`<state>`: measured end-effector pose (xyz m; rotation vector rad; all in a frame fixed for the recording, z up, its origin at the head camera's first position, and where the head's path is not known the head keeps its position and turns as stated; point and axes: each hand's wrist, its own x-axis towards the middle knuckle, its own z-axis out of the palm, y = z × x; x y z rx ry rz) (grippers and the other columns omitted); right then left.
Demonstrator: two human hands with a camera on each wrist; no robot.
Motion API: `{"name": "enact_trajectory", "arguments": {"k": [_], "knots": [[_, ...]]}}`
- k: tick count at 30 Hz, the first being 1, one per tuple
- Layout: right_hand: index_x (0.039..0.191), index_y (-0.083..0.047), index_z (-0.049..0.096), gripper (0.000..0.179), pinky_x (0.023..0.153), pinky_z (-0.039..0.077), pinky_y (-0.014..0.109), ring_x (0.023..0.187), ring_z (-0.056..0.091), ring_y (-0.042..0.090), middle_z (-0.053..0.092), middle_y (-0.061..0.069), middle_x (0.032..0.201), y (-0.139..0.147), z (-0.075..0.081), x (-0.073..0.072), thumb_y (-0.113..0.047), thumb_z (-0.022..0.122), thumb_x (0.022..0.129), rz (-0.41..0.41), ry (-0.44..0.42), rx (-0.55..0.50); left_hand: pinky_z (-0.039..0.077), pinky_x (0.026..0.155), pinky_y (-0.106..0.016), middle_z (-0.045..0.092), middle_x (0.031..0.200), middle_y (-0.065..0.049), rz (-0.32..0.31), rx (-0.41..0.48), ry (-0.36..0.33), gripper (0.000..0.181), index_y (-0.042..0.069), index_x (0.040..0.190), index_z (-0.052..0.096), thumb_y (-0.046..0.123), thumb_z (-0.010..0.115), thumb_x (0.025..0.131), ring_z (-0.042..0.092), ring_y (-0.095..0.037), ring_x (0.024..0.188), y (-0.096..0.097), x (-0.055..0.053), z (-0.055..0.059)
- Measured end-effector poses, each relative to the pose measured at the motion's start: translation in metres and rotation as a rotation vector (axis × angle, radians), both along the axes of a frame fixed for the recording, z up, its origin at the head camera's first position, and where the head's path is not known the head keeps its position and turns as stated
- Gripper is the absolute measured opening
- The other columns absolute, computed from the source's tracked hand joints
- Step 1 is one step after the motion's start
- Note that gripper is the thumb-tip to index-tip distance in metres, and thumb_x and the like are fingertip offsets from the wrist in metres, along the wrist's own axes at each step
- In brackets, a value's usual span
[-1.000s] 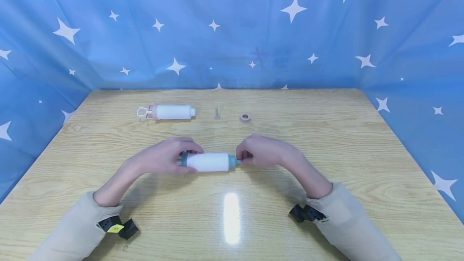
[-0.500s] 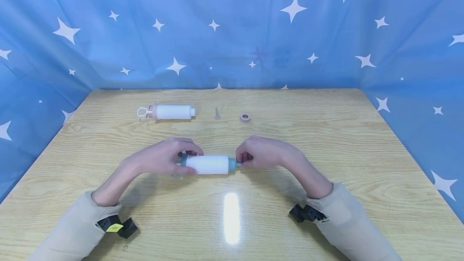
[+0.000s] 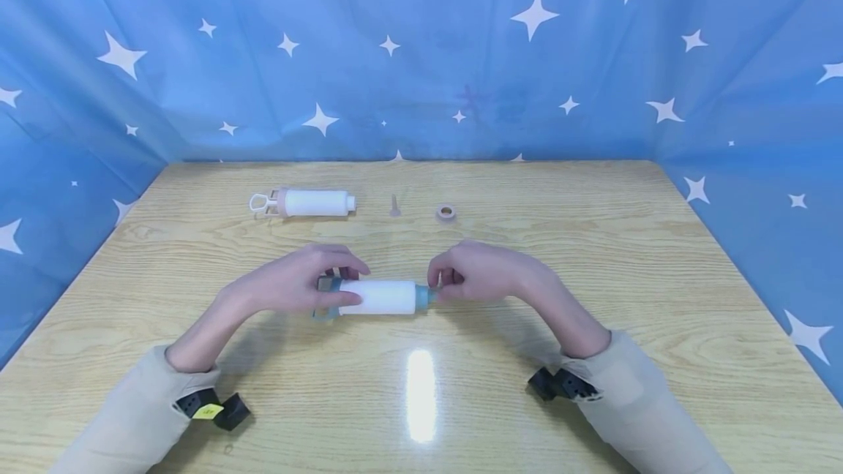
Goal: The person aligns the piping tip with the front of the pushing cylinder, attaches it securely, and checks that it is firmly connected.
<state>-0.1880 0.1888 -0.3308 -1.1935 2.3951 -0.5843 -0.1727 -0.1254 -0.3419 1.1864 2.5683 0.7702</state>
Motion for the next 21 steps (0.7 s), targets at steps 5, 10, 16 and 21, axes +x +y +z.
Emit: {"name": "enact_trajectory", "arguments": {"k": [5, 10, 16, 21], "knots": [[0.107, -0.010, 0.072, 0.012, 0.069, 0.052, 0.029, 0.071, 0.057, 0.005, 0.066, -0.010, 0.083, 0.002, 0.003, -0.001, -0.014, 0.067, 0.097, -0.025, 0.008, -0.004, 0.052, 0.083, -0.032, 0.067, 0.111, -0.001, 0.016, 0.012, -0.011, 0.039, 0.006, 0.124, 0.069, 0.032, 0.072, 0.095, 0.059, -0.011, 0.091, 0.000, 0.000, 0.001], [0.109, -0.008, 0.072, 0.018, 0.072, 0.052, 0.030, 0.070, 0.058, 0.006, 0.067, -0.009, 0.082, 0.005, 0.006, -0.003, -0.021, 0.066, 0.099, -0.052, 0.010, -0.025, 0.052, 0.085, -0.033, 0.067, 0.108, 0.000, 0.049, 0.027, -0.019, 0.039, 0.005, 0.126, 0.068, 0.030, 0.071, 0.096, 0.061, -0.011, 0.094, 0.001, -0.001, 0.001], [0.109, -0.007, 0.073, 0.019, 0.071, 0.052, 0.030, 0.072, 0.057, 0.007, 0.068, -0.006, 0.087, 0.011, 0.008, -0.006, -0.021, 0.066, 0.099, -0.092, 0.087, -0.050, 0.053, 0.087, -0.035, 0.069, 0.111, -0.008, 0.076, 0.094, 0.025, 0.034, 0.003, 0.126, 0.067, 0.023, 0.069, 0.098, 0.064, -0.016, 0.101, 0.002, -0.003, 0.000], [0.111, -0.005, 0.073, 0.017, 0.069, 0.051, 0.029, 0.073, 0.058, 0.009, 0.070, -0.003, 0.095, 0.017, 0.009, -0.011, -0.014, 0.064, 0.100, -0.121, 0.108, -0.072, 0.054, 0.086, -0.036, 0.070, 0.111, -0.010, 0.095, 0.175, 0.089, 0.029, 0.003, 0.122, 0.069, 0.019, 0.068, 0.098, 0.064, -0.018, 0.101, 0.003, -0.003, -0.002]]}}
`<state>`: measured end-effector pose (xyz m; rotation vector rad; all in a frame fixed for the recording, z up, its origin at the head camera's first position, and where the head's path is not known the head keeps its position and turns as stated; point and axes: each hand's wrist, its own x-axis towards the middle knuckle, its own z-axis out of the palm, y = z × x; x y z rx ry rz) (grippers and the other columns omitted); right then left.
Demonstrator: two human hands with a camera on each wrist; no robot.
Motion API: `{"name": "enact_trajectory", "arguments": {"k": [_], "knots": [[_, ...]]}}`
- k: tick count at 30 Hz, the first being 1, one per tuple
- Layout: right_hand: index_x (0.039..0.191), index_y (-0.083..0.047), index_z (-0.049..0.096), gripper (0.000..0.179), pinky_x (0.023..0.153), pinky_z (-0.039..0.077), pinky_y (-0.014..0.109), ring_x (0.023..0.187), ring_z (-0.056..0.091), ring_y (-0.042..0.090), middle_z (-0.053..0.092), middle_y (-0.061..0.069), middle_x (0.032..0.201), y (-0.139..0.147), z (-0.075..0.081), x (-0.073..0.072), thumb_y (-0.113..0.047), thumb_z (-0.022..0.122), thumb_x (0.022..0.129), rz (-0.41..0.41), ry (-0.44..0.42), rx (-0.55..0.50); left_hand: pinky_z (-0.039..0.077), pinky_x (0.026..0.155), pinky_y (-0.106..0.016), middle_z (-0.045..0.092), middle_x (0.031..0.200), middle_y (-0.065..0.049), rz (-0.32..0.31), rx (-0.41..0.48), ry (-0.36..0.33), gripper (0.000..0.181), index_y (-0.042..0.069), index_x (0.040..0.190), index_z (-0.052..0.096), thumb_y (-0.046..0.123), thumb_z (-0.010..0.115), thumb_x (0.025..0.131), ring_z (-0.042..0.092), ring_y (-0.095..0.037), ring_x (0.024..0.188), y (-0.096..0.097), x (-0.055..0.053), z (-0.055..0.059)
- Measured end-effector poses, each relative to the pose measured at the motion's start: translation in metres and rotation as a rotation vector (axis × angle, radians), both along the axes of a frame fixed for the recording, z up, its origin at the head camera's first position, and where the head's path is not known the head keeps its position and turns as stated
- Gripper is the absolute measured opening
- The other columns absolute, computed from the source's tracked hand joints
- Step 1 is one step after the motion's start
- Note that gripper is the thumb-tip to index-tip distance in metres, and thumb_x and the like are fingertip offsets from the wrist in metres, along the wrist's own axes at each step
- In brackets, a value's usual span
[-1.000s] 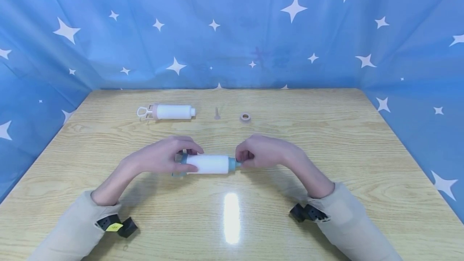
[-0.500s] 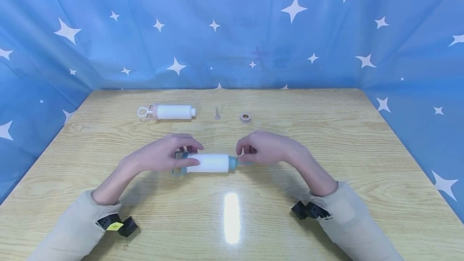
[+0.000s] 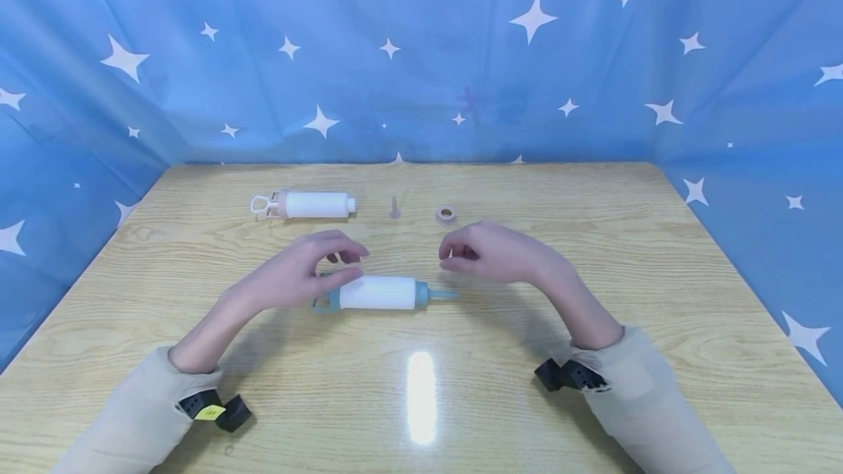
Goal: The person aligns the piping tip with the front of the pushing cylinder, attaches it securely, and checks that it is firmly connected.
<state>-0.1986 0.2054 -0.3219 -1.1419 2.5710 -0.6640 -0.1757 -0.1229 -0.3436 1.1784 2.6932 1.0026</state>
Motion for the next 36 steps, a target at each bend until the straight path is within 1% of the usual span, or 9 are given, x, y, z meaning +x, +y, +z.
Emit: {"name": "enact_trajectory", "arguments": {"k": [3, 6, 13, 19, 23, 26, 31, 36], "knots": [[0.111, -0.004, 0.073, 0.017, 0.068, 0.051, 0.029, 0.073, 0.058, 0.010, 0.071, 0.000, 0.096, 0.003, 0.000, -0.003, -0.010, 0.062, 0.100, -0.014, 0.011, -0.018, 0.054, 0.084, -0.036, 0.069, 0.111, -0.010, 0.023, 0.034, 0.010, 0.026, 0.005, 0.121, 0.070, 0.018, 0.068, 0.098, 0.064, -0.019, 0.101, 0.000, 0.000, -0.001], [0.112, -0.004, 0.073, 0.017, 0.068, 0.051, 0.029, 0.074, 0.058, 0.010, 0.071, 0.003, 0.098, 0.005, 0.000, -0.005, -0.008, 0.062, 0.100, -0.034, 0.023, -0.035, 0.054, 0.083, -0.037, 0.069, 0.110, -0.008, 0.044, 0.050, 0.020, 0.025, 0.005, 0.119, 0.070, 0.018, 0.067, 0.098, 0.064, -0.019, 0.100, 0.001, 0.000, -0.002], [0.112, -0.002, 0.072, 0.017, 0.071, 0.052, 0.032, 0.078, 0.059, 0.012, 0.071, 0.005, 0.097, 0.009, 0.000, -0.010, -0.007, 0.063, 0.099, -0.090, 0.078, -0.067, 0.055, 0.082, -0.038, 0.068, 0.112, -0.012, 0.058, 0.084, 0.040, 0.024, 0.003, 0.119, 0.070, 0.015, 0.067, 0.098, 0.064, -0.023, 0.101, 0.002, 0.000, -0.004], [0.116, 0.000, 0.071, 0.020, 0.077, 0.054, 0.037, 0.087, 0.063, 0.014, 0.071, 0.004, 0.100, 0.015, -0.001, -0.016, -0.008, 0.064, 0.098, -0.147, 0.116, -0.075, 0.053, 0.083, -0.035, 0.068, 0.114, -0.012, 0.100, 0.098, 0.026, 0.025, 0.004, 0.121, 0.069, 0.014, 0.067, 0.098, 0.063, -0.022, 0.101, 0.005, -0.001, -0.005], [0.118, 0.000, 0.070, 0.022, 0.078, 0.054, 0.038, 0.089, 0.063, 0.015, 0.070, 0.003, 0.102, 0.019, -0.003, -0.019, -0.009, 0.064, 0.099, -0.179, 0.145, -0.071, 0.053, 0.084, -0.035, 0.068, 0.116, -0.013, 0.116, 0.101, 0.031, 0.026, 0.004, 0.122, 0.068, 0.014, 0.068, 0.097, 0.063, -0.023, 0.101, 0.007, -0.003, -0.005], [0.118, 0.000, 0.070, 0.022, 0.077, 0.054, 0.039, 0.089, 0.063, 0.017, 0.070, 0.005, 0.102, 0.021, -0.005, -0.021, -0.009, 0.063, 0.099, -0.193, 0.156, -0.081, 0.053, 0.083, -0.036, 0.068, 0.117, -0.013, 0.123, 0.099, 0.037, 0.027, 0.003, 0.122, 0.068, 0.014, 0.068, 0.097, 0.063, -0.024, 0.101, 0.008, -0.004, -0.006], [0.121, 0.001, 0.067, 0.024, 0.079, 0.054, 0.040, 0.093, 0.064, 0.022, 0.068, 0.010, 0.109, 0.025, -0.006, -0.024, -0.010, 0.062, 0.100, -0.224, 0.146, -0.095, 0.053, 0.082, -0.035, 0.068, 0.117, -0.013, 0.135, 0.100, 0.012, 0.030, 0.003, 0.125, 0.066, 0.015, 0.068, 0.097, 0.063, -0.022, 0.101, 0.010, -0.006, -0.007], [0.125, 0.002, 0.065, 0.027, 0.080, 0.054, 0.043, 0.096, 0.065, 0.026, 0.066, 0.017, 0.115, 0.028, -0.007, -0.026, -0.010, 0.062, 0.100, -0.239, 0.151, -0.101, 0.054, 0.083, -0.033, 0.067, 0.114, -0.013, 0.133, 0.115, -0.015, 0.032, 0.001, 0.127, 0.064, 0.015, 0.067, 0.098, 0.062, -0.020, 0.100, 0.014, -0.009, -0.007]]}}
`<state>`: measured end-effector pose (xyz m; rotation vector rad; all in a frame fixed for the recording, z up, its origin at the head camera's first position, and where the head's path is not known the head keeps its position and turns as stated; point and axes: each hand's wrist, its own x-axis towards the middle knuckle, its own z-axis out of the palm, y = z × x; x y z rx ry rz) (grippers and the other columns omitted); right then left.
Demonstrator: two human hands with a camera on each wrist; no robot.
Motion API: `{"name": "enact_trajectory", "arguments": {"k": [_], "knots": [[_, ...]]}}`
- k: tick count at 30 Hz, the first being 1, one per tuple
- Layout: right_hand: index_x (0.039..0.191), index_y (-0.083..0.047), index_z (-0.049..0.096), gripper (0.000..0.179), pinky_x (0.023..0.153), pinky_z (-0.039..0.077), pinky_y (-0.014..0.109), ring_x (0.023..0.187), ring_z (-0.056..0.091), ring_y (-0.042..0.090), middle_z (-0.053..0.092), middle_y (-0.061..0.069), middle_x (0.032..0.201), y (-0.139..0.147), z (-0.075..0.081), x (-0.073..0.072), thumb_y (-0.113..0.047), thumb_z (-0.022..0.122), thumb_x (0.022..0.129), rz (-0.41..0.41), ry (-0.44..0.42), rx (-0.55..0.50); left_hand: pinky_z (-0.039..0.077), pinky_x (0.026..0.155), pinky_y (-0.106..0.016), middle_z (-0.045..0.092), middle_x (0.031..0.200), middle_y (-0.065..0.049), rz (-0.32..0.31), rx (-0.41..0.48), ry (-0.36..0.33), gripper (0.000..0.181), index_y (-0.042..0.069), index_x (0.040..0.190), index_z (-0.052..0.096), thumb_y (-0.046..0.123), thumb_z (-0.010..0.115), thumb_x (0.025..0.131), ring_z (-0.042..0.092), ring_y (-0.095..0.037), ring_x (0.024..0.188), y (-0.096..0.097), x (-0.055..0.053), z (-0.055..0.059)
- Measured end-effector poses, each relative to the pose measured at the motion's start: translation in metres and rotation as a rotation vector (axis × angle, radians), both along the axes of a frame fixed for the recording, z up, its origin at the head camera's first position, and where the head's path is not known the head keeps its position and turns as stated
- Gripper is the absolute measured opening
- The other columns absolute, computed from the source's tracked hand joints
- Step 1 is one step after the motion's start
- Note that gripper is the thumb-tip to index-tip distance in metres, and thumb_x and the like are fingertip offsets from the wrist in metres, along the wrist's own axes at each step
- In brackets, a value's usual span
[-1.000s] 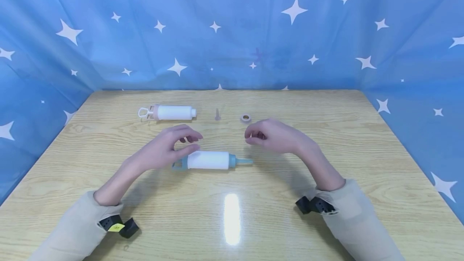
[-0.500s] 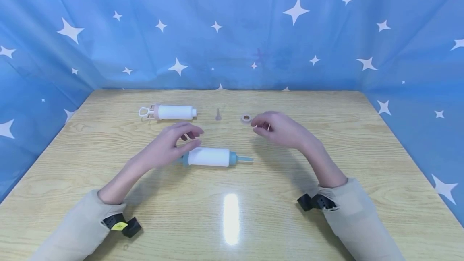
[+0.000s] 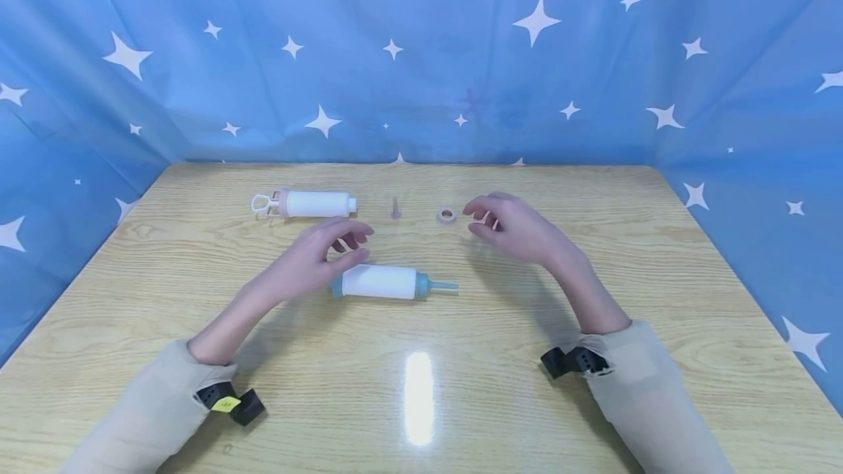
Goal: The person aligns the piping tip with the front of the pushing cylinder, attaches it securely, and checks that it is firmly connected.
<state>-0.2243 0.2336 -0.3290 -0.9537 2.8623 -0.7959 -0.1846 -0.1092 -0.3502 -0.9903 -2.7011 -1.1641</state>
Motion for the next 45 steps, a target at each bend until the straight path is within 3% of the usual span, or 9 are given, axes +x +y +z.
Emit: {"name": "enact_trajectory", "arguments": {"k": [14, 25, 45], "knots": [[0.132, 0.001, 0.060, 0.033, 0.083, 0.054, 0.044, 0.099, 0.064, 0.028, 0.062, 0.021, 0.124, 0.005, -0.007, -0.005, -0.012, 0.061, 0.101, -0.032, -0.048, 0.020, 0.053, 0.086, -0.036, 0.065, 0.116, -0.019, -0.007, 0.050, -0.040, 0.036, -0.004, 0.130, 0.061, 0.013, 0.064, 0.098, 0.062, -0.028, 0.103, 0.011, -0.014, -0.001], [0.137, 0.001, 0.056, 0.038, 0.088, 0.054, 0.047, 0.104, 0.065, 0.031, 0.059, 0.022, 0.132, 0.001, -0.013, -0.016, -0.008, 0.060, 0.100, -0.026, -0.086, 0.026, 0.052, 0.091, -0.045, 0.061, 0.120, -0.025, 0.044, 0.092, -0.066, 0.044, -0.008, 0.136, 0.053, 0.012, 0.063, 0.098, 0.061, -0.033, 0.107, 0.015, -0.028, -0.002], [0.144, -0.001, 0.052, 0.045, 0.090, 0.053, 0.049, 0.106, 0.065, 0.033, 0.051, 0.023, 0.144, -0.012, -0.017, -0.030, -0.012, 0.061, 0.101, 0.002, -0.155, 0.014, 0.046, 0.103, -0.044, 0.053, 0.134, -0.028, 0.098, 0.138, -0.182, 0.054, -0.008, 0.143, 0.044, 0.011, 0.065, 0.097, 0.053, -0.040, 0.123, 0.029, -0.051, -0.010]]}}
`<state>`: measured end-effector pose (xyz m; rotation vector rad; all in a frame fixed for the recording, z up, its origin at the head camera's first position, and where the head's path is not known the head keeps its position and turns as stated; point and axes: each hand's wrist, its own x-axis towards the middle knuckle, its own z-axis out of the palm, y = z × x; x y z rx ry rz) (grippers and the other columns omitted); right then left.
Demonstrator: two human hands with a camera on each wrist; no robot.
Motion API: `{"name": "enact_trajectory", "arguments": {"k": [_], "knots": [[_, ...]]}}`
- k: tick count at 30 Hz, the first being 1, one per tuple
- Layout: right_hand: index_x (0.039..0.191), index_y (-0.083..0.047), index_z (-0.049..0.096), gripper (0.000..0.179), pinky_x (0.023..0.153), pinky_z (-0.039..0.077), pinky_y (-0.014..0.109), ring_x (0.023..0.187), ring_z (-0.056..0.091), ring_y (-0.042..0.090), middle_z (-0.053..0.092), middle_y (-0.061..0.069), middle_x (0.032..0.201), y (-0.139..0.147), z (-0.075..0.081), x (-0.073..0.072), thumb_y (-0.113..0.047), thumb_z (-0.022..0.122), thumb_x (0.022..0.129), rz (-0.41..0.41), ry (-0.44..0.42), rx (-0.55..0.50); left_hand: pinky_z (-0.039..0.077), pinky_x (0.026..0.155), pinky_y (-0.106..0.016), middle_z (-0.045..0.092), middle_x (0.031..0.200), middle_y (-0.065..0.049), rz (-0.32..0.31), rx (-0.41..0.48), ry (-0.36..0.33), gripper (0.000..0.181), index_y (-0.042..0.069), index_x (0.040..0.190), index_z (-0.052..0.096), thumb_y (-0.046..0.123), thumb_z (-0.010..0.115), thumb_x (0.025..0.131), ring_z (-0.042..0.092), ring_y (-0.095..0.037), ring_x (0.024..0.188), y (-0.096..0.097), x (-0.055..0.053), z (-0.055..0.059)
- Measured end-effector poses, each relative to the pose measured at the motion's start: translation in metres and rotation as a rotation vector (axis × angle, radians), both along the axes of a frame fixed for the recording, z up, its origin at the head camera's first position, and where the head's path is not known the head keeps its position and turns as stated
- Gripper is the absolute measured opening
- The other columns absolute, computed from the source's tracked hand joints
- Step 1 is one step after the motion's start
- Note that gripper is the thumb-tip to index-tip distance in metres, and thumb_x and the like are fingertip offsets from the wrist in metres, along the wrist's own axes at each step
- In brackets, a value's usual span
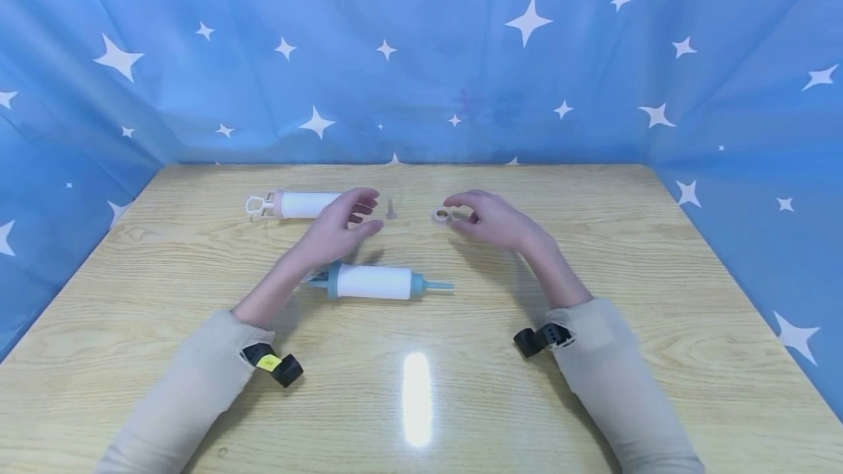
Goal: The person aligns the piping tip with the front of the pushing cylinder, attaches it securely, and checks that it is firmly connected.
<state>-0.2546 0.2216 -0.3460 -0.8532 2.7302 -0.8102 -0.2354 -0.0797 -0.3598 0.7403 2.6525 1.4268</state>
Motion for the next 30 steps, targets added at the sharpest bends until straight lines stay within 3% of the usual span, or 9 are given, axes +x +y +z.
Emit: {"name": "enact_trajectory", "arguments": {"k": [11, 23, 30], "knots": [[0.144, 0.003, 0.051, 0.046, 0.097, 0.049, 0.051, 0.123, 0.054, 0.040, 0.047, 0.024, 0.147, -0.006, -0.007, -0.008, -0.008, 0.061, 0.100, 0.128, -0.012, -0.028, 0.038, 0.111, -0.043, 0.046, 0.147, -0.022, -0.018, -0.012, -0.101, 0.061, -0.004, 0.150, 0.037, 0.018, 0.063, 0.099, 0.046, -0.037, 0.135, 0.013, -0.009, 0.001], [0.137, 0.001, 0.060, 0.040, 0.093, 0.051, 0.048, 0.106, 0.063, 0.031, 0.057, 0.022, 0.136, -0.009, -0.007, -0.008, -0.009, 0.065, 0.098, 0.139, 0.008, 0.010, 0.037, 0.112, -0.044, 0.041, 0.153, -0.018, -0.036, -0.057, -0.086, 0.061, 0.001, 0.154, 0.035, 0.017, 0.060, 0.101, 0.044, -0.037, 0.137, 0.015, -0.022, -0.004], [0.135, 0.000, 0.062, 0.038, 0.092, 0.051, 0.048, 0.105, 0.062, 0.031, 0.061, 0.019, 0.131, -0.010, -0.005, -0.008, -0.009, 0.065, 0.098, 0.128, 0.000, 0.024, 0.040, 0.110, -0.039, 0.050, 0.146, -0.017, -0.046, -0.060, -0.062, 0.046, -0.001, 0.146, 0.047, 0.012, 0.057, 0.103, 0.049, -0.032, 0.133, 0.021, -0.031, -0.005]]}}
